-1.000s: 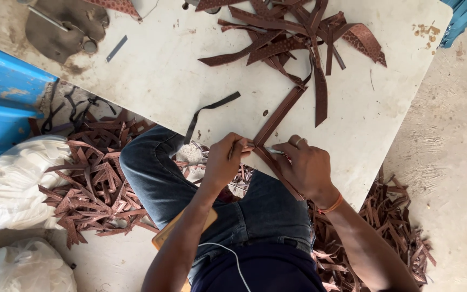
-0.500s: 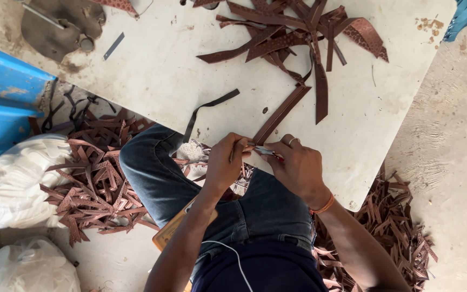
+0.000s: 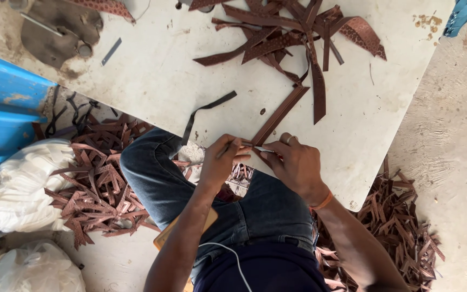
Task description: The person trims excess material from brown leather strips using a small blade.
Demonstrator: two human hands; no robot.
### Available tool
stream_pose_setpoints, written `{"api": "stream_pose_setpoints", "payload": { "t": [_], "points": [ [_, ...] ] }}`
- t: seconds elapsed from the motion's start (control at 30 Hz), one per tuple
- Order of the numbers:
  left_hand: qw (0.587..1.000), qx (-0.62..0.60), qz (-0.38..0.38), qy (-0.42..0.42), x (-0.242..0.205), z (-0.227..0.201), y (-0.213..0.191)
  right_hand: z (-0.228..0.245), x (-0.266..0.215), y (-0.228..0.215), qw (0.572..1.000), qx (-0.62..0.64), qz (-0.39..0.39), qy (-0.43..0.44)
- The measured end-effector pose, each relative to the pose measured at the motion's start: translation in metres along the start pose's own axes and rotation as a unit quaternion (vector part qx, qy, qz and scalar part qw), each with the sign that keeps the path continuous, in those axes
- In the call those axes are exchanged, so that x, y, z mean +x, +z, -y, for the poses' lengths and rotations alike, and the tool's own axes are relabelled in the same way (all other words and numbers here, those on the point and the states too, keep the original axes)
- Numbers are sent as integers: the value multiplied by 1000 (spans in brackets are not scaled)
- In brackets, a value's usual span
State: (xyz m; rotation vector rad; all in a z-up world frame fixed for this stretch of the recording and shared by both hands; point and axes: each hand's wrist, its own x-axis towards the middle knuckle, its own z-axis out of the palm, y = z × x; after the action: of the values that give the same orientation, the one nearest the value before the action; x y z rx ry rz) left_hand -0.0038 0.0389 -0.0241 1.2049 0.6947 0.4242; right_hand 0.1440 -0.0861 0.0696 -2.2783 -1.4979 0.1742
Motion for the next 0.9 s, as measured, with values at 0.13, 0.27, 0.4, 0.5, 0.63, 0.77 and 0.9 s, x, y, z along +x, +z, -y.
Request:
{"api": "stream_pose_setpoints", "payload": {
  "t": [0.13,0.27,0.4,0.5,0.63,0.77,0.9],
  "points": [
    [990,-133,-2,-51,-4,1,-2,-3,-5,-1,1000,11,-10,-10],
    [960,227,-112,118,-23,-30,15,1,-8,0,999,10,-32,-3],
    [924,277,-149,218,-24,-29,16,9,-3,-5,999,34,-42,7],
    [919,291,-156,216,-25,-27,16,12,-6,1,998,38,-47,0],
    [922,272,-140,237,-24,-30,16,13,-2,9,999,39,-33,12],
    [927,278,-136,209,-24,-31,15,9,0,18,998,49,-38,8],
    [938,251,-133,200,-22,-31,14,2,-2,23,999,23,-31,6]
  ]
}}
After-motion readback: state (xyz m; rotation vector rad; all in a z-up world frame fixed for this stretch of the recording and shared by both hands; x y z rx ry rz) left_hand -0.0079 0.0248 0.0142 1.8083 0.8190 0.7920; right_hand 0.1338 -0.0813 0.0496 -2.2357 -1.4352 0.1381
